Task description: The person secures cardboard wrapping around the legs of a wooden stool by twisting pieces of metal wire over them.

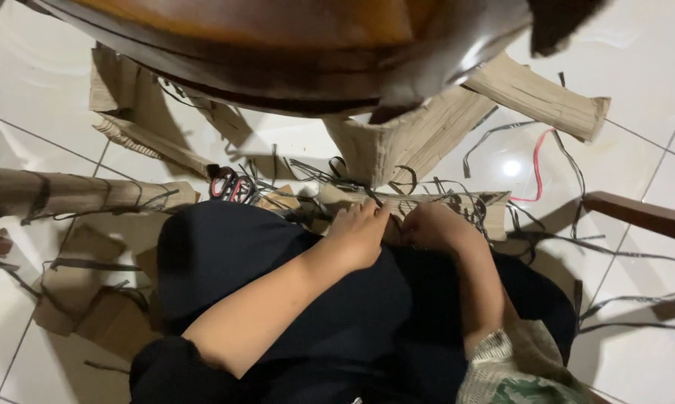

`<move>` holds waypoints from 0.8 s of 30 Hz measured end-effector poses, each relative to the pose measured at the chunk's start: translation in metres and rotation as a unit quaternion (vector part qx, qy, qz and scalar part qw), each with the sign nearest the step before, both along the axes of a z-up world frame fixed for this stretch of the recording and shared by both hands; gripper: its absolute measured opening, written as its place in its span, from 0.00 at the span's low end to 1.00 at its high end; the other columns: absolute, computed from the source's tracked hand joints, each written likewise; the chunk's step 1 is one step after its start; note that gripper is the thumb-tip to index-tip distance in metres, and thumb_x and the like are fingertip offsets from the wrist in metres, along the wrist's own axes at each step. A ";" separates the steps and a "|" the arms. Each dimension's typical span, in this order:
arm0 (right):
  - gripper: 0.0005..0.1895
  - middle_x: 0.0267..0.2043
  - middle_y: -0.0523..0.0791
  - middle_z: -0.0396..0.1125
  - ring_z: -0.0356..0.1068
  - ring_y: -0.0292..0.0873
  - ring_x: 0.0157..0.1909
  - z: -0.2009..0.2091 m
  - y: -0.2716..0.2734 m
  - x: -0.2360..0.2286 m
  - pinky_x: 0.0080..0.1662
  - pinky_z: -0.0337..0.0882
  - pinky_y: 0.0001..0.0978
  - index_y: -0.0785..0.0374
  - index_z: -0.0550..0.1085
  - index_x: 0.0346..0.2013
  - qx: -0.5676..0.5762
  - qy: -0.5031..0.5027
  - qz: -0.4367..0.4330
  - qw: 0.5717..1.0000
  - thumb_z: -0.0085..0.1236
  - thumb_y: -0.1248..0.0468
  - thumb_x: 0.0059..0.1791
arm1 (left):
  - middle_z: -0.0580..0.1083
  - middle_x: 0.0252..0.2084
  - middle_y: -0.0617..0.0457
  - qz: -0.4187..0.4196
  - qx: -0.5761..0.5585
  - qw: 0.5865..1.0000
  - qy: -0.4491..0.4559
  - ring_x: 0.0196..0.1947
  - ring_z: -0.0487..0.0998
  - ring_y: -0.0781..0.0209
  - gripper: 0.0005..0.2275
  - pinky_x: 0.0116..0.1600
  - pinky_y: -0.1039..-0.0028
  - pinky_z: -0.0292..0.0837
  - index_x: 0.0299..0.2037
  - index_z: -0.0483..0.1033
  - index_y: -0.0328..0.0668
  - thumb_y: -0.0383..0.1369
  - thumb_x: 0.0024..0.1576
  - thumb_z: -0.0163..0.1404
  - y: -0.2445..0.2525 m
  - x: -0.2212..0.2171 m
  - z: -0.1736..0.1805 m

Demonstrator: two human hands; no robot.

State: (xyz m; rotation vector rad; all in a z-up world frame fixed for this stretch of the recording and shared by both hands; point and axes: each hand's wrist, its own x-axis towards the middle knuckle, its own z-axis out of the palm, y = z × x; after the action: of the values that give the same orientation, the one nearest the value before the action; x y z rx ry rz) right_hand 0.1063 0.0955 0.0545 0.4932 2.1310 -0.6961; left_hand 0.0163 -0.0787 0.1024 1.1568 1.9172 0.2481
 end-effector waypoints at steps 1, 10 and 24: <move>0.13 0.40 0.51 0.79 0.76 0.58 0.51 0.005 0.001 -0.006 0.54 0.75 0.52 0.47 0.85 0.42 0.009 0.022 0.017 1.000 0.60 0.54 0.46 | 0.62 0.63 0.30 -0.049 -0.044 0.998 0.008 0.58 0.70 0.29 0.29 0.58 0.43 0.67 0.71 0.55 0.36 0.33 0.59 0.49 0.000 0.002 -0.010; 0.09 0.38 0.46 0.76 0.77 0.55 0.44 -0.047 0.037 -0.032 0.45 0.77 0.51 0.51 0.81 0.43 0.128 0.274 -0.135 0.944 0.60 0.58 0.50 | 0.68 0.60 0.34 -0.154 -0.169 0.973 0.033 0.52 0.75 0.41 0.17 0.57 0.54 0.68 0.56 0.74 0.29 0.27 0.57 0.49 0.012 0.015 -0.026; 0.04 0.29 0.49 0.71 0.73 0.42 0.31 -0.012 0.048 -0.033 0.39 0.78 0.34 0.66 0.76 0.37 -0.204 0.370 -0.469 0.776 0.60 0.72 0.47 | 0.69 0.59 0.33 -0.124 -0.123 0.984 0.026 0.51 0.75 0.37 0.19 0.55 0.51 0.68 0.58 0.73 0.26 0.25 0.56 0.48 0.004 0.016 -0.035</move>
State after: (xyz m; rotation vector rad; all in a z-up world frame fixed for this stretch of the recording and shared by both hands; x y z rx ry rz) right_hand 0.0738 0.1439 0.0430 1.2046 2.1937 -2.1668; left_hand 0.0321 -0.0750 0.0677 1.2271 1.7672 -0.1524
